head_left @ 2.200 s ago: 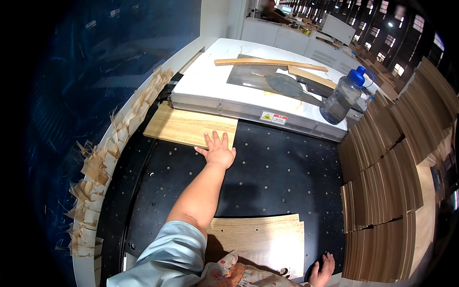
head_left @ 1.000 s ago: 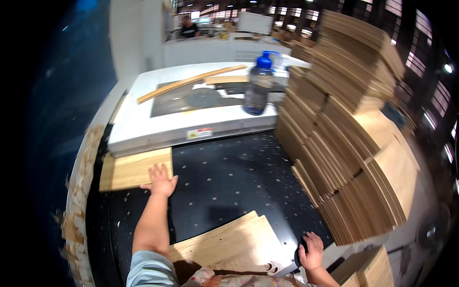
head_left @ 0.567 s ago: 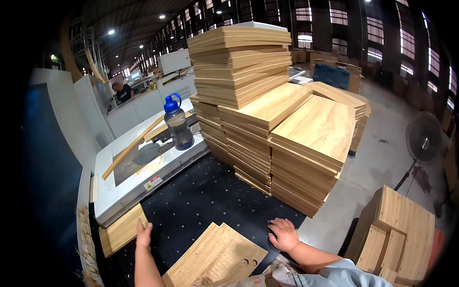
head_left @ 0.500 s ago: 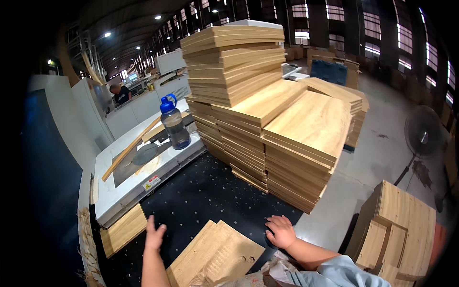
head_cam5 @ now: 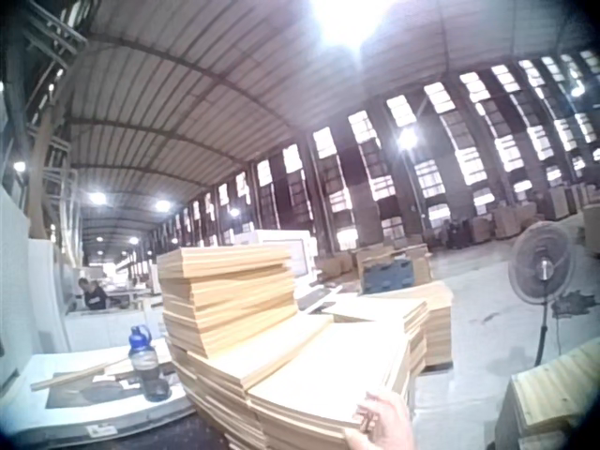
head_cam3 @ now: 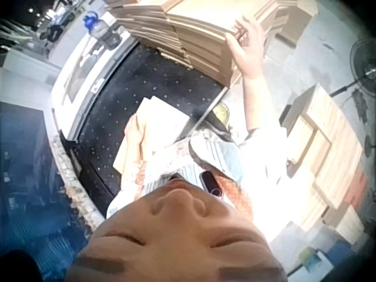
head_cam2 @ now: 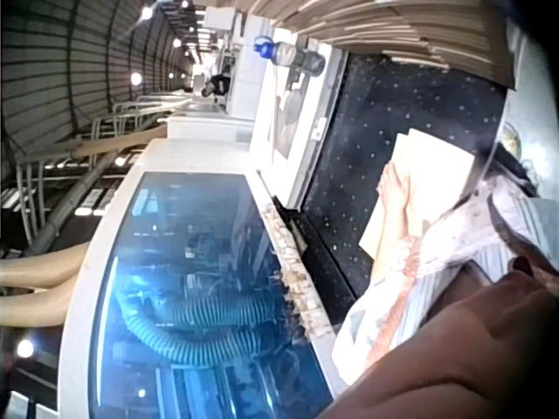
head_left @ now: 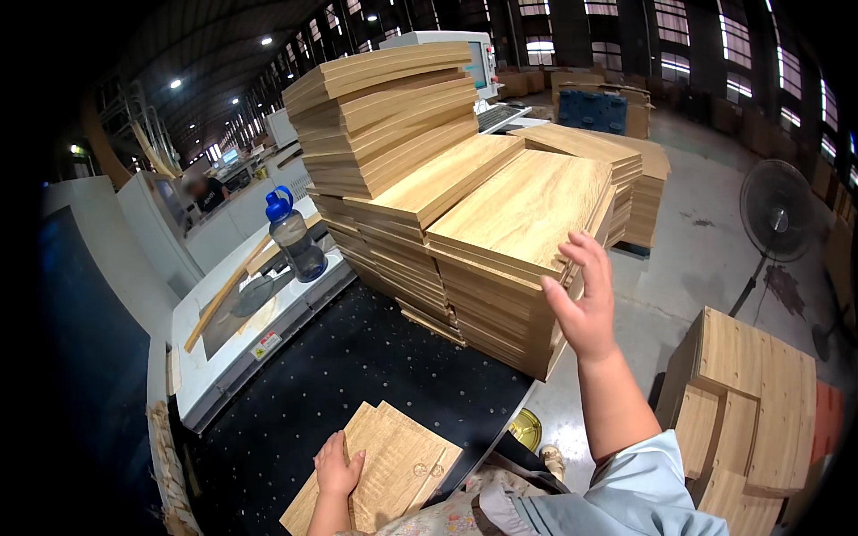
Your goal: The person picks up wooden boards from a stack by hand, turns them over to inspect different sides, and places them onto a machine table before moving them back to the stack.
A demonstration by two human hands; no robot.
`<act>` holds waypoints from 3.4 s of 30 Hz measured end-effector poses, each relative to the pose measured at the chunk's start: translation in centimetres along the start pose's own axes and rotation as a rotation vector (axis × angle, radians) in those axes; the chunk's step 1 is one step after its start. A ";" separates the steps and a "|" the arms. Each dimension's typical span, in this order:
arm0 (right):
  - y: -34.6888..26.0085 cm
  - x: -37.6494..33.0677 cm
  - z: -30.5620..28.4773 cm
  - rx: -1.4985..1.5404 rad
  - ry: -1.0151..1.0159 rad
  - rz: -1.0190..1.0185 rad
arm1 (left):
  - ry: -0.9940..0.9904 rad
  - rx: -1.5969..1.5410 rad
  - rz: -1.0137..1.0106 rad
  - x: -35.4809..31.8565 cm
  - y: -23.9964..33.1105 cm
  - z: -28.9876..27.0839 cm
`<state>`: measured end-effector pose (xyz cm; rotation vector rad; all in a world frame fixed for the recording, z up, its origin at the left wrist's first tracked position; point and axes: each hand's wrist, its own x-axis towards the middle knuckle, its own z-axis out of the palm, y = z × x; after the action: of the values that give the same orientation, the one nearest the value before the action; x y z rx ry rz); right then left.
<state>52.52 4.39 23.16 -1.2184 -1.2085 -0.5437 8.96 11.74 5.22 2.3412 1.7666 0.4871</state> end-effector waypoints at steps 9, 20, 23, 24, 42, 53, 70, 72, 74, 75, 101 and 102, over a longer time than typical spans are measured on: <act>2.4 0.3 -1.2 0.557 0.215 0.345 | 0.024 -0.055 -0.019 -0.2 0.2 -0.3; 8.3 4.8 -3.0 0.913 0.022 1.111 | 0.023 -0.109 -0.009 0.2 0.3 -0.6; 8.5 5.0 -3.3 0.864 0.031 1.111 | 0.027 -0.120 -0.001 0.5 0.4 -0.3; 8.4 4.6 -3.1 0.862 0.036 1.129 | 0.025 -0.120 0.001 0.4 0.4 -0.3; -1.8 -2.6 -6.2 1.281 -0.213 0.777 | 0.013 -0.097 -0.012 -0.5 0.6 -0.1; -15.2 -12.4 8.1 1.267 -0.533 1.065 | -0.080 -2.450 -0.010 -3.1 1.9 -6.1; -13.0 -22.1 16.0 1.919 -0.980 1.499 | 0.267 -2.119 -0.091 -13.8 -2.7 -6.8; -13.1 -22.1 16.0 1.907 -0.960 1.534 | 0.263 -2.128 -0.111 -13.6 -2.9 -7.0; -13.2 -21.9 16.1 1.899 -0.951 1.554 | 0.259 -2.154 -0.135 -13.2 -3.2 -6.9; -13.4 -21.6 16.3 1.906 -0.949 1.553 | 0.257 -2.159 -0.146 -12.9 -3.4 -7.0; -15.5 -20.2 15.6 1.833 -1.249 1.462 | 0.610 -2.010 -0.519 -11.3 -4.7 -9.2; -15.1 -20.9 15.5 1.809 -1.284 1.478 | 0.599 -2.024 -0.454 -11.3 -4.8 -8.9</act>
<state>26.38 8.00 8.65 -0.2795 -0.7295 2.2343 -1.33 1.72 10.21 0.3537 0.7278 1.7411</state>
